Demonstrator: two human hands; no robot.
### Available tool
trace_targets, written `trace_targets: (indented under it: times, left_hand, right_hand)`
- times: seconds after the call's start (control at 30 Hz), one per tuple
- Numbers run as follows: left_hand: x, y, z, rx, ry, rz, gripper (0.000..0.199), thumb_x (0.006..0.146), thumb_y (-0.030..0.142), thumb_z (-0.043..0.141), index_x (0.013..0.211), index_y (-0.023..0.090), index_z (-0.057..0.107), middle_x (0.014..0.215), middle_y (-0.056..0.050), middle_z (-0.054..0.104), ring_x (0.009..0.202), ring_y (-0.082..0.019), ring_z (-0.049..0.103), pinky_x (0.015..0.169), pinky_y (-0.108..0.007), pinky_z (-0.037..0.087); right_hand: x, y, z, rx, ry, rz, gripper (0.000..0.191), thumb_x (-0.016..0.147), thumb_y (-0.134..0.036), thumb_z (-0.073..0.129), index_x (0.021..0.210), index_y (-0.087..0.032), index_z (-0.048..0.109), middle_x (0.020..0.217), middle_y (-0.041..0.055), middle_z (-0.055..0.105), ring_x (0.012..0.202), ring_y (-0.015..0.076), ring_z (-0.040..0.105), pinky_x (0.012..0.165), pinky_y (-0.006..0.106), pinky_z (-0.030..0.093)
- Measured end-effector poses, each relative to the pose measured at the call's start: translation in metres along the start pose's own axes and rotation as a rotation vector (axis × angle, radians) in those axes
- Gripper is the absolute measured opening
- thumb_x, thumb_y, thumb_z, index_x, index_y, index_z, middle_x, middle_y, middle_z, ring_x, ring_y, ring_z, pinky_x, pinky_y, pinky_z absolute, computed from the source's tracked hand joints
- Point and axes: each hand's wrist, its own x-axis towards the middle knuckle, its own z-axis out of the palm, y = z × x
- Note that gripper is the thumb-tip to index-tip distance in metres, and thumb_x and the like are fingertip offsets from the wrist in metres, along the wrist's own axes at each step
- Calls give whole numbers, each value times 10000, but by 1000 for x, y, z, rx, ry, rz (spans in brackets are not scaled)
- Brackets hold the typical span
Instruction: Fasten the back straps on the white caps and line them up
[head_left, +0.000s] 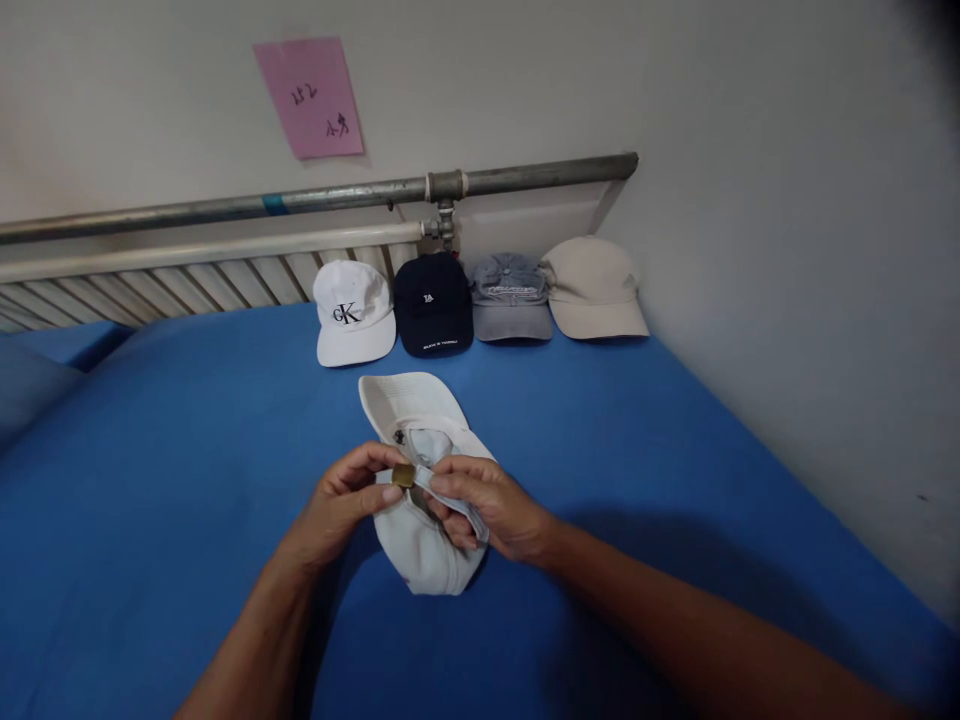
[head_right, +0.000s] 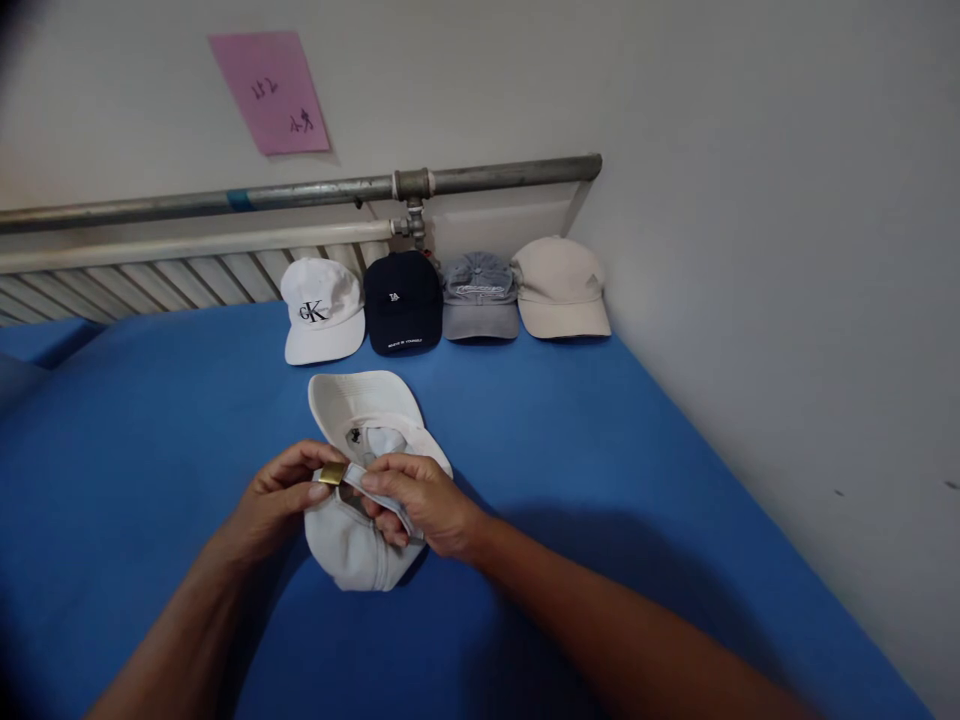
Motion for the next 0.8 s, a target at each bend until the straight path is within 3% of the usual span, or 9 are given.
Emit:
trace_targets:
  times: [0.43,0.8]
  left_hand:
    - [1,-1,-1,5,-17,-10,205,725,254,760,920,250,696,867,5,687,791,-150,620,749,-267,463]
    - [2,3,1,-6,-31,-24,192,719,250,765,905,233,721,828,5,704,749,-135,627,727,-242,477]
  right_hand:
    - [-1,-4,1,-4,-57,45,203,759,-318,686,728,-147,580,579,-50,545,357,30,405,328,164,305]
    - [-2,-6,5,-59,-7,54,213,720,-313,693,676,-155,558,554,-56,520,365,30,376,337,173,277]
